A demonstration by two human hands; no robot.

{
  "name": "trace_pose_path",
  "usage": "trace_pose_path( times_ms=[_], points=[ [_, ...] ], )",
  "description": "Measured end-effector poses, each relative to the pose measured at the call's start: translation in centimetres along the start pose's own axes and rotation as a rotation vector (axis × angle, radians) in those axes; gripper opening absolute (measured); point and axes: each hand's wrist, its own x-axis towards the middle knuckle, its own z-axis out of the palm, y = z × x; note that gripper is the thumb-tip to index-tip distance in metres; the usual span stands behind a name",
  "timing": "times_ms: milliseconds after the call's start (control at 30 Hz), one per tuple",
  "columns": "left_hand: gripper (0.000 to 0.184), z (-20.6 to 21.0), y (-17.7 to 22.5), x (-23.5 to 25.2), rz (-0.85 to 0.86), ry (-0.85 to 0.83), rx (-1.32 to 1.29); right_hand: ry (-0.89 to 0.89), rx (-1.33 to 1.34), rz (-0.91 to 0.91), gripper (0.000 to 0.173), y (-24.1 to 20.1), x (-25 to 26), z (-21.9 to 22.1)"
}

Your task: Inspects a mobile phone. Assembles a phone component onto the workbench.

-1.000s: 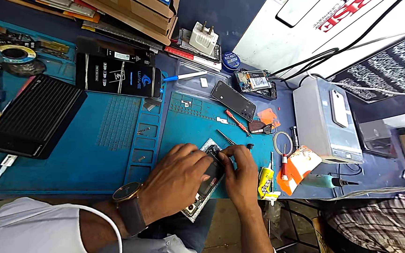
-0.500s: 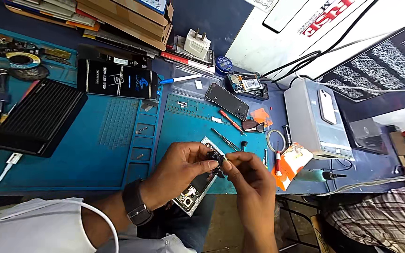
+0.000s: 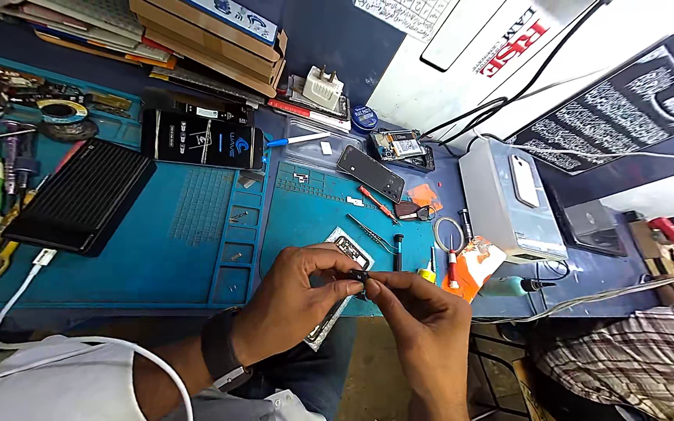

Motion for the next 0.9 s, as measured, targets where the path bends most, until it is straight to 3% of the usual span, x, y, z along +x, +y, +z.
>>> trace_pose_path(
  times_ms=[200, 467, 767, 900],
  points=[
    [0.007, -0.1, 0.3, -0.1, 0.004, -0.016, -0.031, -0.058, 0.085, 0.027, 0.01, -0.2, 0.1, -0.7],
    [0.007, -0.1, -0.1, -0.1, -0.024, -0.026, -0.097, 0.025, 0.067, 0.056, 0.008, -0.2, -0.2, 0.1],
    [0.009, -0.3, 0.2, 0.2, -0.175, -0.067, -0.316, 0.064, 0.275, 0.143, 0.006, 0.8, 0.1, 0.4],
    [0.009, -0.3, 0.0, 0.0, -0.168, -0.013, -0.29, 0.04, 0.322, 0.119, 0.016, 1.4, 0.0, -0.2]
  ],
)
